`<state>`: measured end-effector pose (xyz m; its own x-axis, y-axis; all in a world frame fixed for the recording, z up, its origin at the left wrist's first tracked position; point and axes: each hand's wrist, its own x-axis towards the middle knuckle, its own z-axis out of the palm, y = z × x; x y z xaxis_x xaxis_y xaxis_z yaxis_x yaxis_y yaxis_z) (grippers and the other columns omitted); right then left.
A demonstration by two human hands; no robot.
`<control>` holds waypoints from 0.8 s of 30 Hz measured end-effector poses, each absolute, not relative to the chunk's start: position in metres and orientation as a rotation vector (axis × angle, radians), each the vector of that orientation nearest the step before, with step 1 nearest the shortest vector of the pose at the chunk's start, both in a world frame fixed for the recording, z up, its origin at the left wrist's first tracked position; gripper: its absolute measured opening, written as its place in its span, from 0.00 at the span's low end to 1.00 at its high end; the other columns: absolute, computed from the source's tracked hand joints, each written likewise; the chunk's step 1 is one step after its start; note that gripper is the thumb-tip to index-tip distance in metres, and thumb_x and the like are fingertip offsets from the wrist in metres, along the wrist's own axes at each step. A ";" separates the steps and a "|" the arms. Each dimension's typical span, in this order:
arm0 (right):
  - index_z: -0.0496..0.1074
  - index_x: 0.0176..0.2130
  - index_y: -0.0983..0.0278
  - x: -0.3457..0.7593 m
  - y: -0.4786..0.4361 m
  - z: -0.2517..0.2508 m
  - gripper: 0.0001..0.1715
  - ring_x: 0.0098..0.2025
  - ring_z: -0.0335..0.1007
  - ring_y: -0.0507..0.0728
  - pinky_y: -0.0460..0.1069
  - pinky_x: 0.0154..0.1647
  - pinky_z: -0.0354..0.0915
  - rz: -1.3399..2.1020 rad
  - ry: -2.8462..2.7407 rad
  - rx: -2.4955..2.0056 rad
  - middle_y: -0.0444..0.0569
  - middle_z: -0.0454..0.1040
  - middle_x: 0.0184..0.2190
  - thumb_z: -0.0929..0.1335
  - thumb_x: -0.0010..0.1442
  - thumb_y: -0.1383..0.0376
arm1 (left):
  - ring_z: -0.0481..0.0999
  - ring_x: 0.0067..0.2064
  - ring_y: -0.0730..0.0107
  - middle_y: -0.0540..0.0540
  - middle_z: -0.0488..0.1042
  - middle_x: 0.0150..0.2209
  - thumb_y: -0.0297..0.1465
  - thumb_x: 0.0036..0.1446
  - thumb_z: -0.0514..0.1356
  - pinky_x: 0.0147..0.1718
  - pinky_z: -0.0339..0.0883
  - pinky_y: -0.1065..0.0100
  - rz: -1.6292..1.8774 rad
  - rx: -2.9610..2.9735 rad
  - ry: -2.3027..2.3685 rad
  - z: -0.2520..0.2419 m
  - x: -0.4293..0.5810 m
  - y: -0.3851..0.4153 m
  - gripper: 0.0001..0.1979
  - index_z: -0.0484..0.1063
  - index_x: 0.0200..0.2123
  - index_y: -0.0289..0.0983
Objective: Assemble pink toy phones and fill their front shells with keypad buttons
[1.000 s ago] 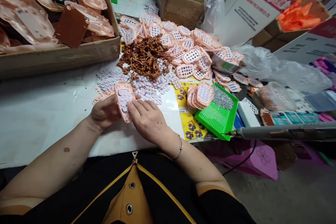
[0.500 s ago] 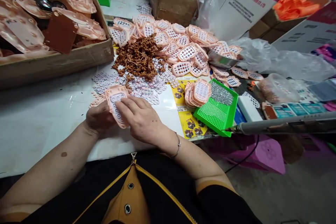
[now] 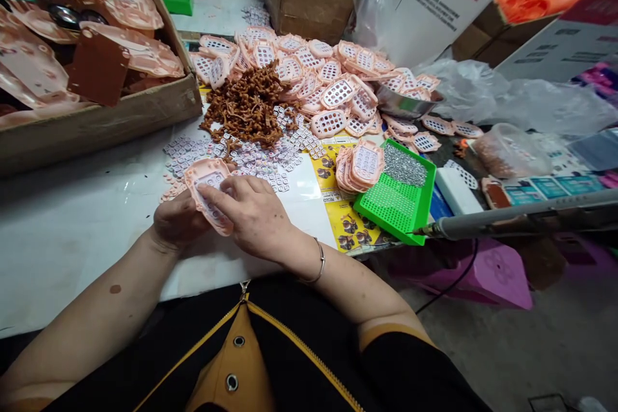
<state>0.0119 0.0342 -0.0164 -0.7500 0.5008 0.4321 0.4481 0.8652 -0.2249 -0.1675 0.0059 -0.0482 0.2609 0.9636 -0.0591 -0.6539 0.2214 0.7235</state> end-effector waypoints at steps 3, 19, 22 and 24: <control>0.70 0.61 0.61 0.012 0.034 -0.017 0.27 0.50 0.65 0.60 0.57 0.51 0.67 0.150 -2.508 -0.657 0.55 0.72 0.51 0.63 0.64 0.71 | 0.80 0.45 0.61 0.46 0.78 0.45 0.31 0.45 0.72 0.43 0.74 0.67 1.214 0.643 0.539 -0.044 -0.167 0.005 0.29 0.76 0.53 0.40; 0.69 0.61 0.65 0.015 0.033 -0.028 0.25 0.59 0.68 0.60 0.58 0.58 0.68 0.174 -2.274 -0.612 0.59 0.73 0.57 0.60 0.67 0.71 | 0.76 0.55 0.52 0.46 0.78 0.49 0.44 0.41 0.74 0.48 0.74 0.62 1.297 0.713 0.599 -0.040 -0.166 0.005 0.36 0.73 0.54 0.43; 0.65 0.65 0.66 0.019 0.033 -0.024 0.27 0.66 0.64 0.60 0.59 0.64 0.66 0.223 -2.286 -0.514 0.60 0.72 0.61 0.59 0.70 0.66 | 0.69 0.63 0.48 0.47 0.77 0.52 0.47 0.42 0.72 0.54 0.71 0.60 1.313 0.716 0.611 -0.038 -0.165 0.005 0.32 0.74 0.51 0.44; 0.62 0.66 0.71 0.019 0.033 -0.022 0.31 0.71 0.58 0.61 0.60 0.68 0.61 0.198 -2.355 -0.452 0.63 0.68 0.64 0.59 0.71 0.57 | 0.66 0.66 0.48 0.47 0.76 0.54 0.47 0.43 0.71 0.57 0.69 0.59 1.300 0.712 0.604 -0.039 -0.165 0.004 0.30 0.75 0.49 0.43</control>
